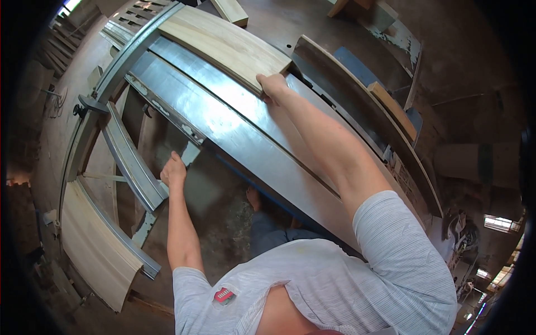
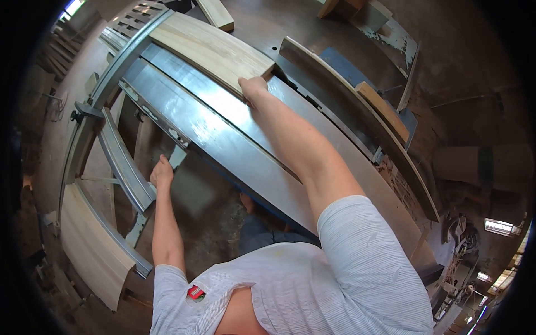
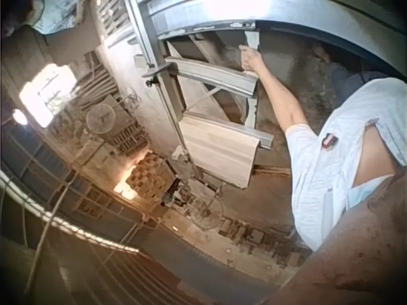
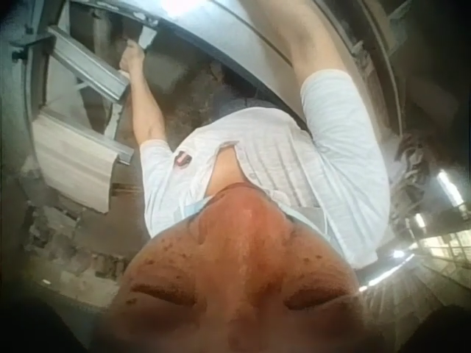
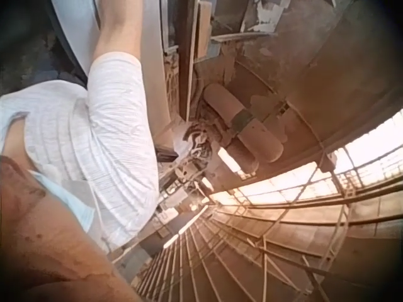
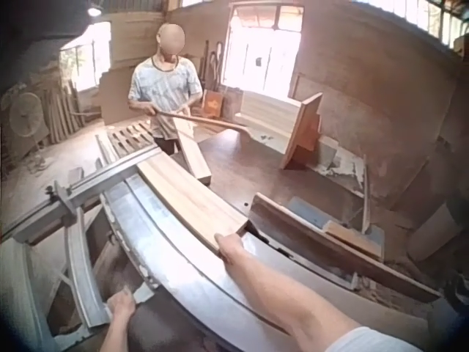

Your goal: Use a table saw to trim and cut large wooden panels.

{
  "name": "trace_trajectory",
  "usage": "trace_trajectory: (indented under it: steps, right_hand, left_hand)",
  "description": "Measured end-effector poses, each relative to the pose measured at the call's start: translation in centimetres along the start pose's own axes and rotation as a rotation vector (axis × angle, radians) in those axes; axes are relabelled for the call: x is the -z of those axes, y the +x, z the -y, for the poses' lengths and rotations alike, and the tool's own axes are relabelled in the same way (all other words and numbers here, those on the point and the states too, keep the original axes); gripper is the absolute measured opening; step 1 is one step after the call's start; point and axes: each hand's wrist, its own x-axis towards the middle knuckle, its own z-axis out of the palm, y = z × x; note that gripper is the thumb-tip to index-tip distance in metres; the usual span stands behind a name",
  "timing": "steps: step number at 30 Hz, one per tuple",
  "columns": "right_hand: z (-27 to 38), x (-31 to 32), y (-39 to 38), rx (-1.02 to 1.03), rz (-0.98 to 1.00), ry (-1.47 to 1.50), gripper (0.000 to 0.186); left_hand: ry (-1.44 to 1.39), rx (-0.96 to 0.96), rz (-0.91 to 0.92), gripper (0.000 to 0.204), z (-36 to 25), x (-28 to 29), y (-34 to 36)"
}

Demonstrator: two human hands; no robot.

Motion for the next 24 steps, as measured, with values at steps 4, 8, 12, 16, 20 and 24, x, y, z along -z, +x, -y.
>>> trace_trajectory:
  steps: [4, 8, 12, 16, 20, 24]
  right_hand:
    - [-0.1, -1.4, -0.1, -0.028, -0.005, 0.043, 0.044]
    - [0.8, -2.3, 1.3, -0.020, -0.028, 0.100, 0.040]
    - [-0.4, -0.6, 0.2, 0.036, -0.069, 0.154, 0.048]
    - [-4.4, 5.7, -5.6, 0.032, -0.048, 0.193, 0.053]
    - [-11.0, 12.8, -11.1, 0.074, -0.043, 0.265, 0.050]
    - [-17.8, 20.0, -16.0, 0.061, -0.038, 0.349, 0.046]
  left_hand:
    - [0.013, 0.007, 0.017, 0.068, 1.1, 0.2, -0.5]
    - [-0.004, -0.028, -0.007, 0.066, 0.7, 0.9, 1.3]
    - [-0.010, -0.040, 0.054, 0.067, 0.4, 2.7, -0.6]
    - [-0.008, -0.015, 0.130, 0.069, 0.1, 5.3, -11.3]
    - [-0.028, -0.025, 0.200, 0.070, -1.0, 3.5, -21.4]
    - [-0.088, -0.084, 0.396, 0.067, -1.6, 1.1, -28.7]
